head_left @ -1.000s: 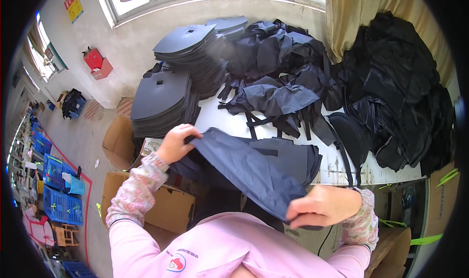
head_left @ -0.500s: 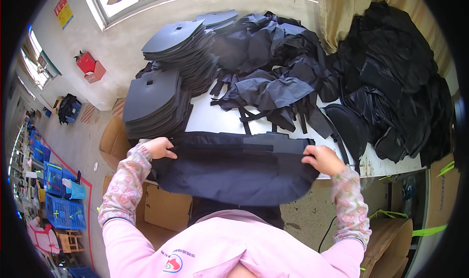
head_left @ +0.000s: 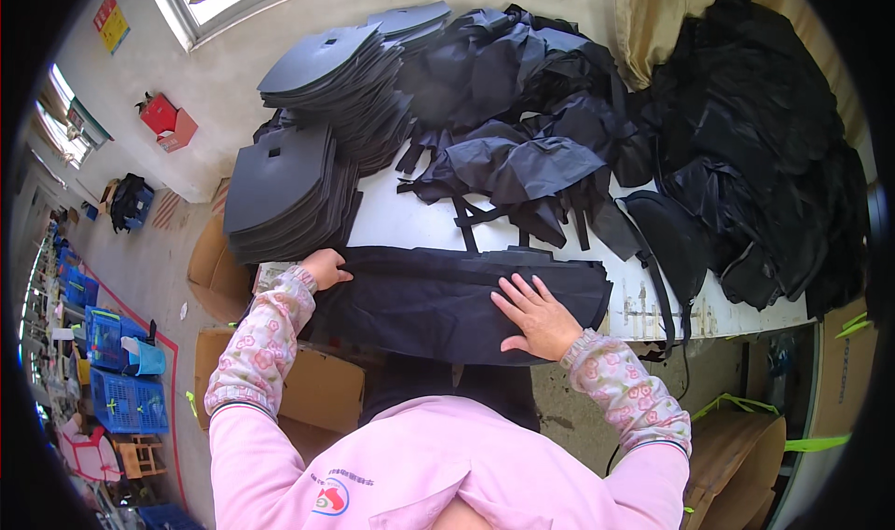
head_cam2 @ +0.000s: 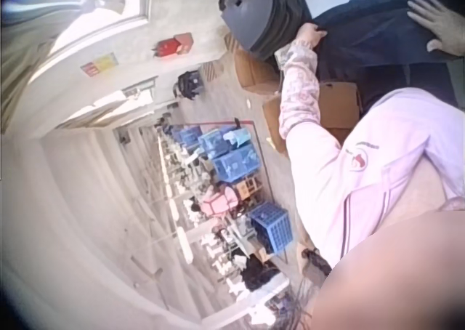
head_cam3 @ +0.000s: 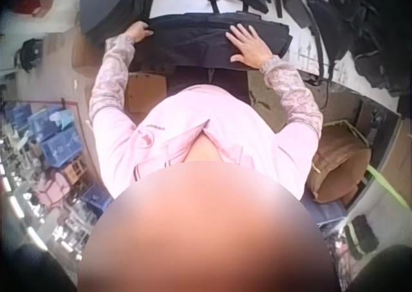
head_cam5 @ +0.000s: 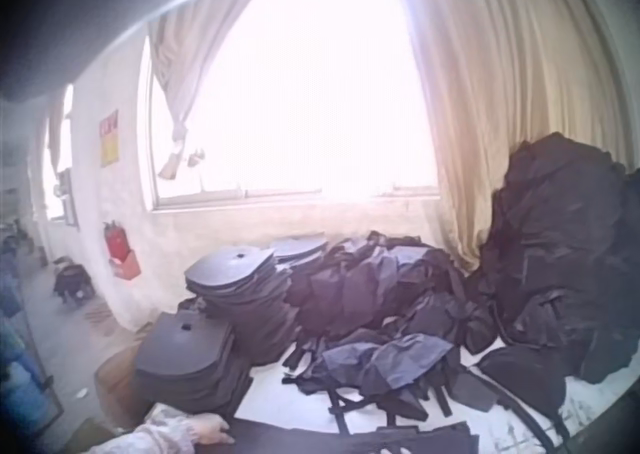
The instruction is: Folding and stacking black fabric bag components on a workbench.
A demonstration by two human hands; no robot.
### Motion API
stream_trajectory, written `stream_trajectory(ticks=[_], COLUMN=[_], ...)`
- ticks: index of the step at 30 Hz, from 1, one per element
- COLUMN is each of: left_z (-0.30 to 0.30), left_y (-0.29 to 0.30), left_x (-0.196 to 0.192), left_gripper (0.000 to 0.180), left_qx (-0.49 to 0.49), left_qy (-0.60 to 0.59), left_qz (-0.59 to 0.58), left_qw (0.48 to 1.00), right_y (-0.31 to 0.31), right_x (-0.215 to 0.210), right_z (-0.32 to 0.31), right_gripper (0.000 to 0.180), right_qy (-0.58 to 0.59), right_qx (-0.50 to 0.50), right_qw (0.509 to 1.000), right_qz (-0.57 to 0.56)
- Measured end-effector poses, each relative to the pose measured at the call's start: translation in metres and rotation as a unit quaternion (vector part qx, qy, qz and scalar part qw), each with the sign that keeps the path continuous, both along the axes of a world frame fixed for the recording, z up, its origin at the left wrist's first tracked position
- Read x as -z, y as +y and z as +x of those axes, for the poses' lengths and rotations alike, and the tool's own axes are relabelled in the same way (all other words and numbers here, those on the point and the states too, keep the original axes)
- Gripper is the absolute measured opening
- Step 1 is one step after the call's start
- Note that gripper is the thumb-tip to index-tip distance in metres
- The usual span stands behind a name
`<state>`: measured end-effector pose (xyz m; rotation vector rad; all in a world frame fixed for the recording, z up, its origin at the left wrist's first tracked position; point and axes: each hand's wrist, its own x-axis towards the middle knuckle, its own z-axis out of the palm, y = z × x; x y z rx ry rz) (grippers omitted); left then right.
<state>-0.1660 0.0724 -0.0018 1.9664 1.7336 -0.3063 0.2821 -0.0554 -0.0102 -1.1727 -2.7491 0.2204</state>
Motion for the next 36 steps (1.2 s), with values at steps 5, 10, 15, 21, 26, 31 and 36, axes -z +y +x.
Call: stream_trajectory(ticks=[5, 10, 15, 21, 26, 31, 36], left_z=[-0.029, -0.057, 0.014, 0.115, 0.015, -0.074, -0.09], left_y=[-0.013, -0.028, -0.06, -0.074, -0.018, 0.01, 0.014], left_x=[-0.012, -0.052, -0.123, -0.11, -0.136, -0.121, -0.132], left_gripper=[0.05, 0.045, 0.027, 0.03, 0.059, 0.068, 0.065], left_qx=[0.02, -0.118, -0.026, 0.123, 0.101, -0.068, -0.067], left_qy=[0.065, -0.013, -0.238, -0.481, -0.045, -0.04, -0.112], left_qz=[0.019, -0.059, 0.078, 0.099, 0.612, 0.34, 0.281], left_qw=[0.998, 0.991, 0.968, 0.863, 0.783, 0.937, 0.951], right_y=[0.004, 0.012, 0.035, 0.067, 0.062, 0.069, 0.067], right_x=[0.016, 0.006, -0.059, -0.046, -0.047, -0.047, -0.057], right_z=[0.01, 0.009, -0.038, -0.132, -0.106, -0.096, -0.106], right_gripper=[0.091, 0.092, 0.084, 0.053, 0.021, 0.018, 0.019], right_qy=[-0.042, -0.039, 0.083, 0.547, 0.513, 0.512, 0.516], right_qx=[0.017, 0.01, 0.009, -0.038, 0.058, 0.098, 0.085], right_qw=[0.997, 0.995, 0.991, 0.701, 0.755, 0.744, 0.731], right_qz=[-0.064, -0.095, -0.108, -0.456, -0.405, -0.417, -0.438])
